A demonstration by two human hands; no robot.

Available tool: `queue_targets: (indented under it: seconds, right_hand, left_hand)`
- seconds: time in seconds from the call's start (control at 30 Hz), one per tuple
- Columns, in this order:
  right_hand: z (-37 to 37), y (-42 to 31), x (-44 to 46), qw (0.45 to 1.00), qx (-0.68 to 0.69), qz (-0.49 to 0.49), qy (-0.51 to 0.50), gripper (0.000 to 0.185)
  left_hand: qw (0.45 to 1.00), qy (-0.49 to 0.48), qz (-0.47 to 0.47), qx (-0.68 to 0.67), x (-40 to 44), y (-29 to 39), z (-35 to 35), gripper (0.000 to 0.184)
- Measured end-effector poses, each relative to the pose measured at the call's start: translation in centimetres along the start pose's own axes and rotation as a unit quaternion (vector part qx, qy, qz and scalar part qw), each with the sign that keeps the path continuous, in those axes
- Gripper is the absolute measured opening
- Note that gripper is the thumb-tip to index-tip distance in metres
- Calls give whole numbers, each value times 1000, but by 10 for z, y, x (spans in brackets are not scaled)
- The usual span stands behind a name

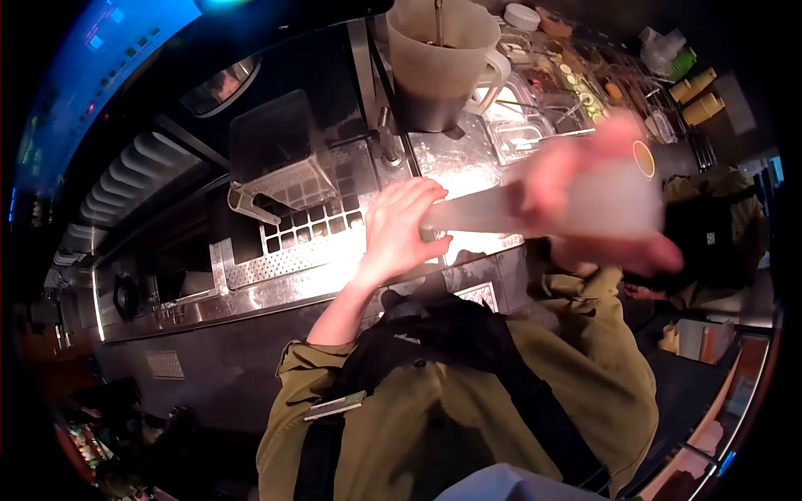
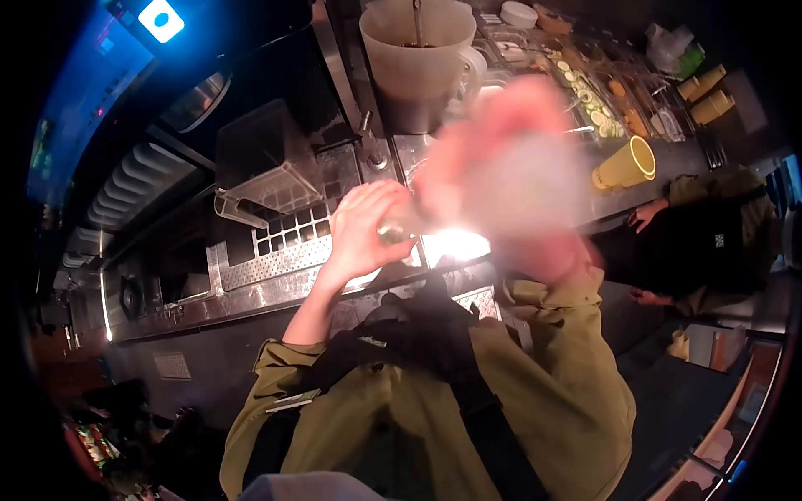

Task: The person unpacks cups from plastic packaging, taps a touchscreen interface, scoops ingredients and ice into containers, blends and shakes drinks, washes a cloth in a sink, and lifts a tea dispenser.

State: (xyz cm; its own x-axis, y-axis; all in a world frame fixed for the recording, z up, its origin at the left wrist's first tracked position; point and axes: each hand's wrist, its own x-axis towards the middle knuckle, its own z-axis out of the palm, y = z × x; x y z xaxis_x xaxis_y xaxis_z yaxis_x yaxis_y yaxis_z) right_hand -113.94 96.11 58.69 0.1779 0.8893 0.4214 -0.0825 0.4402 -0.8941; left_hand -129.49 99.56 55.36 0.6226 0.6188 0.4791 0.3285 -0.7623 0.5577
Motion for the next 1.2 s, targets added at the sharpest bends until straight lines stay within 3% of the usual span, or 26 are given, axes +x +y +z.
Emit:
queue_targets:
  seconds: [0.07, 0.17, 0.27, 0.3, 0.37, 0.4, 0.47, 0.5, 0.57, 0.6, 0.63, 0.67, 0.73, 0.83, 0.93, 1.1, 1.2]
  right_hand:
    - [9, 4, -3, 1000, 9, -9, -4, 26]
    - [20, -21, 1, 987, 100, -35, -119, 32]
    - [-1, -66, 6, 977, -152, -58, -135, 27]
    - [-7, -62, 4, 943, -268, -100, -171, 29]
    - [11, -16, -1, 993, 5, -36, -108, 32]
    - [20, 8, -4, 987, 140, -20, -69, 34]
    - [19, -17, 10, 983, 165, -15, -83, 33]
    - [9, -60, 21, 969, -180, -96, -140, 33]
    - [5, -73, 18, 921, -328, -136, -159, 33]
    - [13, -36, 13, 972, -148, -116, -140, 32]
    - [20, 1, 6, 989, 34, -91, -113, 31]
    - [21, 18, 1, 971, 215, -60, -86, 30]
    - [20, -17, 8, 978, 200, 3, -58, 32]
    - [16, 6, 0, 986, 164, -20, -32, 34]
    - [19, 19, -10, 989, 146, -33, -19, 36]
    - [21, 35, -22, 996, 79, -40, -18, 40]
    - [22, 45, -10, 996, 20, -85, -19, 41]
  left_hand:
    - [1000, 19, 6, 5, 2, -5, 1, 45]
    - [998, -12, -58, -17, -1, 0, 1, 47]
    - [1000, -7, 5, -3, 0, -7, 5, 48]
    - [1000, -4, 0, -5, 0, -6, 5, 47]
    - [999, -10, -34, -22, 3, 0, -3, 46]
    - [998, -14, -53, -35, 3, 4, -2, 46]
    - [999, -37, -4, 14, -1, -1, -1, 45]
    - [1000, -17, 12, 13, 5, -3, 1, 44]
    - [999, 12, 26, 21, 3, -3, 2, 42]
    - [1000, -3, 0, 13, 5, -3, -1, 43]
    - [999, -22, -23, 1, 6, 0, -4, 43]
    - [998, -40, -50, -12, 5, 2, -3, 43]
    - [999, -43, -11, 6, 2, 1, -3, 42]
    - [1000, 21, 4, 3, 7, 1, 0, 36]
    - [998, -43, -29, -18, 6, 2, -4, 38]
    - [999, 22, 32, 16, 3, -6, 7, 43]
    - [999, -13, -38, 7, 5, 1, -3, 45]
